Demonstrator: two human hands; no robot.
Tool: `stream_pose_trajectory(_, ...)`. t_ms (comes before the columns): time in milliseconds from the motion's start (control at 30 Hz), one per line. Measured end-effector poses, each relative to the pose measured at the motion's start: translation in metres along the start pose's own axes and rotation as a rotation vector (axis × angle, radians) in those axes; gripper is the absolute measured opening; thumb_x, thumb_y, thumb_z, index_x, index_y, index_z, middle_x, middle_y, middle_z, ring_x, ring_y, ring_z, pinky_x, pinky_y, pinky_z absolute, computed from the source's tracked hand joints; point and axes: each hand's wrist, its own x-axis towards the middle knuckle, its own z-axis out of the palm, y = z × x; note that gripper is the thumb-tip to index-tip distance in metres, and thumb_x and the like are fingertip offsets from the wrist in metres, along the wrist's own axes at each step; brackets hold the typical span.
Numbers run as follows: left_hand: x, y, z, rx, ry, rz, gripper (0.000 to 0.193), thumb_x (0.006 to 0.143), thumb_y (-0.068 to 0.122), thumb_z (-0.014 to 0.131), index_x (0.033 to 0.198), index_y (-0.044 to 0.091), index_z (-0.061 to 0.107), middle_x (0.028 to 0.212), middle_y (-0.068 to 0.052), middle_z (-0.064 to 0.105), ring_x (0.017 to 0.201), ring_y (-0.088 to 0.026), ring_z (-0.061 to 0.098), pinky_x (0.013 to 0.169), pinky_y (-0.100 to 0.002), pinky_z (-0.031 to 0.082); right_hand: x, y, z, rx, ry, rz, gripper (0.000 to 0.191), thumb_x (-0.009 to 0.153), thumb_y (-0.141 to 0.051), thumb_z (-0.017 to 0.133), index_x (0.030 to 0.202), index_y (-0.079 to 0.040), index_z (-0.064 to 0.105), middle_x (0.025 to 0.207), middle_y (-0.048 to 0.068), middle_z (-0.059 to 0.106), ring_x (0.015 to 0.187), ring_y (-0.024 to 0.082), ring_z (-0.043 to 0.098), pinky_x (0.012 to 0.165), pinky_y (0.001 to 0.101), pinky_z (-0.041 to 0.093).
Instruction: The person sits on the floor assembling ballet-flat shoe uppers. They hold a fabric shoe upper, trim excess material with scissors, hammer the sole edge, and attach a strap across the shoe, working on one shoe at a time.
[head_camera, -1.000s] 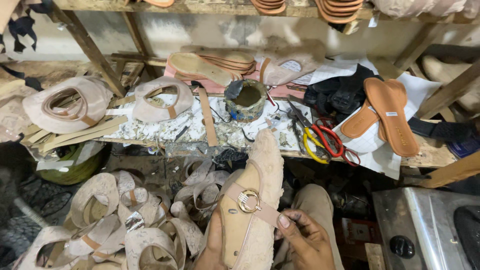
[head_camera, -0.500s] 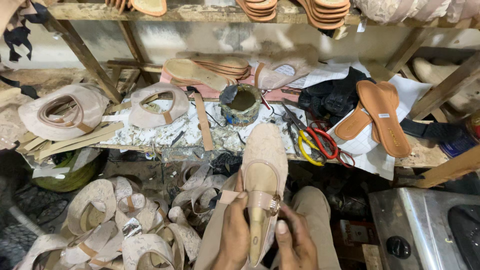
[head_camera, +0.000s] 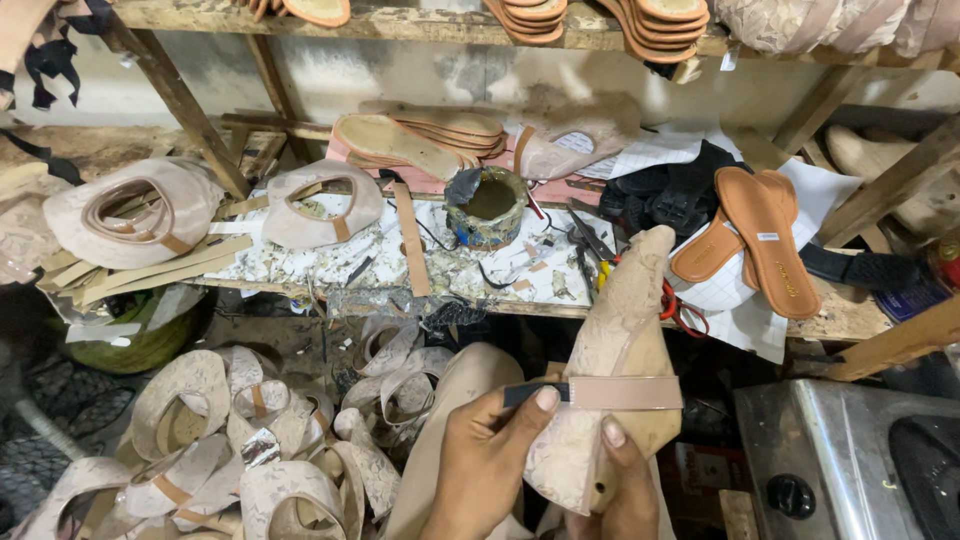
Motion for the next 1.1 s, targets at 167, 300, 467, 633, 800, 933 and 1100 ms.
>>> stream_pose_trajectory(167,0.002,0.004,0.005,-0.082,0.022,-0.064,0.02,0.089,0.011,0.076,0.102,-0.005,0.077,0.084,-0.006,0.078,0.074,-0.007,0.066,0.067,-0.024,0.055,0.0,-0.015,-0.004,-0.149,0.012,-0.026,0.071,0.083,-0.03,0.064,0.143,0.004,0.052,0.126,0.021,0.068,0.114,0.031,0.068,0.097,0.0451,0.054)
stream_pose_trajectory(300,0.001,0.008,0.005,-0.054,0.022,-0.102,0.019,0.089,0.012,0.076,0.101,-0.004,0.079,0.081,-0.006,0.076,0.071,-0.007,0.064,0.064,-0.023,0.053,-0.004,-0.013,-0.005,-0.119,0.05,0.042,0.068,0.082,-0.029,0.061,0.144,-0.004,0.052,0.122,0.017,0.068,0.11,0.029,0.067,0.094,0.0467,0.054)
stream_pose_trajectory(467,0.0,0.015,0.004,-0.105,0.014,-0.19,0.019,0.087,0.01,0.078,0.098,-0.005,0.079,0.078,-0.005,0.074,0.068,-0.007,0.062,0.063,-0.022,0.05,-0.008,-0.004,-0.004,-0.059,0.184,0.021,0.067,0.087,-0.033,0.054,0.143,0.003,0.051,0.115,0.024,0.069,0.101,0.032,0.069,0.092,0.0468,0.056)
stream_pose_trajectory(633,-0.001,0.02,0.002,-0.039,-0.002,-0.231,0.02,0.087,0.013,0.079,0.097,-0.003,0.08,0.075,-0.003,0.073,0.064,-0.006,0.058,0.059,-0.022,0.046,-0.005,-0.003,-0.02,-0.026,-0.018,0.091,0.071,0.087,-0.039,0.053,0.142,0.006,0.049,0.108,0.029,0.068,0.095,0.036,0.071,0.087,0.0498,0.058)
stream_pose_trajectory(800,-0.001,0.019,-0.001,-0.045,-0.047,-0.207,0.019,0.088,0.014,0.078,0.096,-0.003,0.079,0.073,-0.002,0.071,0.062,-0.006,0.054,0.056,-0.023,0.044,0.003,-0.004,-0.035,-0.037,-0.016,0.166,0.073,0.086,-0.04,0.052,0.141,0.008,0.05,0.108,0.03,0.069,0.096,0.036,0.071,0.087,0.05,0.057)
stream_pose_trajectory(933,0.001,0.018,-0.003,-0.033,-0.042,-0.165,0.018,0.09,0.014,0.077,0.097,-0.003,0.077,0.074,-0.001,0.071,0.062,-0.004,0.056,0.056,-0.021,0.045,0.006,-0.004,-0.036,-0.107,-0.16,0.195,0.074,0.086,-0.041,0.054,0.141,0.008,0.048,0.108,0.031,0.069,0.097,0.038,0.071,0.087,0.051,0.057)
stream_pose_trajectory(1100,0.002,0.014,-0.003,-0.046,-0.04,-0.194,0.019,0.09,0.014,0.076,0.098,-0.003,0.077,0.073,-0.001,0.071,0.062,-0.004,0.057,0.055,-0.021,0.045,0.002,-0.001,-0.038,-0.196,-0.051,0.136,0.074,0.085,-0.037,0.054,0.141,0.01,0.049,0.109,0.033,0.069,0.096,0.041,0.071,0.087,0.0523,0.058)
